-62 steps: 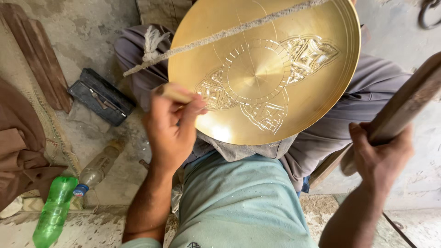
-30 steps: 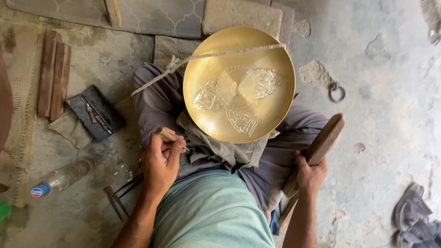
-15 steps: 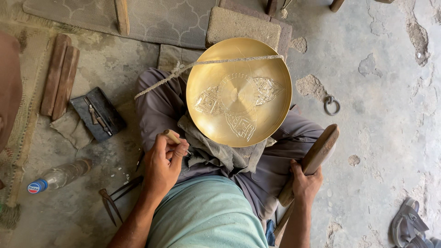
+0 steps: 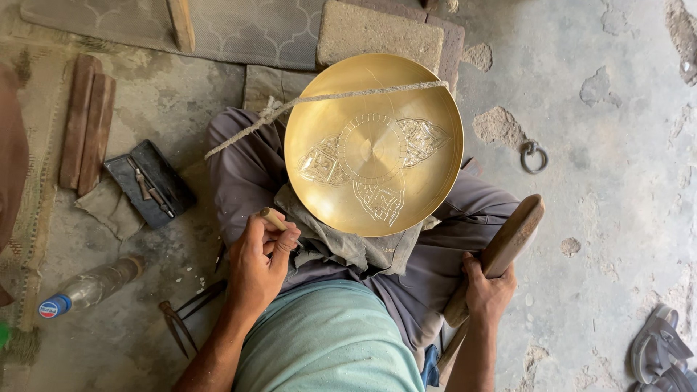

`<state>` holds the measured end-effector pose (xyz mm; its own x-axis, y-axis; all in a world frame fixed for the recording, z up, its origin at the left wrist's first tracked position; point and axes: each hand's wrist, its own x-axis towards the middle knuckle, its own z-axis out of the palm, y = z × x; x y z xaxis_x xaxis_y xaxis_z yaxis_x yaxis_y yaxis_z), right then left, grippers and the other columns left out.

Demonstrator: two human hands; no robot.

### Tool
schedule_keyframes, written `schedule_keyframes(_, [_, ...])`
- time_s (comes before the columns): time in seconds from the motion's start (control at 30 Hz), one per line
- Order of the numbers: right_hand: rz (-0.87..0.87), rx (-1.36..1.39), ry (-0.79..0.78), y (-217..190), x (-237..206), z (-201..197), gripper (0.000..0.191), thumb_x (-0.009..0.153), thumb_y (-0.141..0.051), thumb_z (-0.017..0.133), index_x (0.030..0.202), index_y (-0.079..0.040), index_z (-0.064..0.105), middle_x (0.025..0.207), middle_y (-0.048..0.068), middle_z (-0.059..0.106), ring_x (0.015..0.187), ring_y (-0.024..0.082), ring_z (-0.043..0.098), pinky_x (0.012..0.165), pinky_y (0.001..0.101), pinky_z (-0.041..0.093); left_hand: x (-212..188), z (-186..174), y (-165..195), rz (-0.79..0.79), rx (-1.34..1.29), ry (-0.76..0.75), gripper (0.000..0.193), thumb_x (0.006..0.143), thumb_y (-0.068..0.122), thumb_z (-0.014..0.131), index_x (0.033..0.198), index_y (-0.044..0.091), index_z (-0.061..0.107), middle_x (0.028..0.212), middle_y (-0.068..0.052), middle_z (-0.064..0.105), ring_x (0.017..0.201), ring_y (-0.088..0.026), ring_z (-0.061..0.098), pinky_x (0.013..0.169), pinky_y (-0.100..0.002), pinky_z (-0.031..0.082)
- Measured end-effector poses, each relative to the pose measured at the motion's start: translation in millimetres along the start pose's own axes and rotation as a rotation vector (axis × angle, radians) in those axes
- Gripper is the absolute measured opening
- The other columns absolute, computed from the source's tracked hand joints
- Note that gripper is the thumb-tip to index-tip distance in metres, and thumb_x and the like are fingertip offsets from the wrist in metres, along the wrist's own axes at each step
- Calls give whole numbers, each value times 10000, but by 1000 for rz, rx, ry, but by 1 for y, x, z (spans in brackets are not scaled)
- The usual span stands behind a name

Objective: The person is engraving a decorative pattern on a brass plate using a chisel and a wooden mallet. They repeatedly strike the chisel to create intricate designs on the metal surface.

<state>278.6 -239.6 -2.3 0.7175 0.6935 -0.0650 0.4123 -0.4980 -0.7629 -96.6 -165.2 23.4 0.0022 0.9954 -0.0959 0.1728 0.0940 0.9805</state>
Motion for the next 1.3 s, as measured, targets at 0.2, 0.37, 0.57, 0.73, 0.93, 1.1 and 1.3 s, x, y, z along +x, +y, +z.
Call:
schedule_keyframes(0.2, [18,22,-6,3,16,8,316,833,-186,797,1005,16,626,827,99,695,736,176,681,698,329,540,18,13,-4,-8,41,1,249,992,203,656,1105,4,556,934,-68,730,801,-115,737,693,-250,628])
schedule_keyframes(0.37, [15,65,-23,2,27,16,314,838,-177,790,1017,19,623,849,96,693,746,171,678,701,322,545,35,20,-8,-21,42,-6,245,991,190,664,1104,0,559,941,-67,734,816,-118,735,694,-246,621])
schedule_keyframes(0.57, [26,-19,-23,5,44,31,265,857,-148,788,999,18,637,837,97,701,750,173,683,713,314,546,61,27,-16,49,37,-12,230,1012,165,659,1098,-14,543,1018,-84,702,922,-125,733,749,-253,631])
schedule_keyframes(0.73, [42,40,-27,8,57,44,257,868,-134,787,1001,20,629,848,83,694,750,160,676,701,300,550,79,27,-17,29,56,-17,210,1014,137,662,1089,-22,546,1022,-81,696,905,-132,730,767,-258,617])
schedule_keyframes(0.93, [64,-1,-26,7,67,51,252,870,-141,786,996,15,633,846,91,703,755,164,687,711,309,557,100,28,-15,49,58,-38,211,1016,131,667,1086,-22,540,1032,-77,693,909,-125,730,781,-253,617])
schedule_keyframes(1.1, [71,-26,-26,6,71,57,254,871,-142,790,983,13,623,849,98,701,756,178,693,716,322,560,110,33,-17,38,59,-40,234,1008,140,676,1108,-26,545,1031,-77,706,910,-118,736,781,-252,620])
schedule_keyframes(1.3, [71,-21,-21,6,76,62,267,870,-144,792,995,13,617,856,100,697,757,179,696,716,321,563,117,34,-21,19,36,-38,239,1008,136,680,1119,-27,545,1049,-83,694,916,-120,714,792,-250,609])
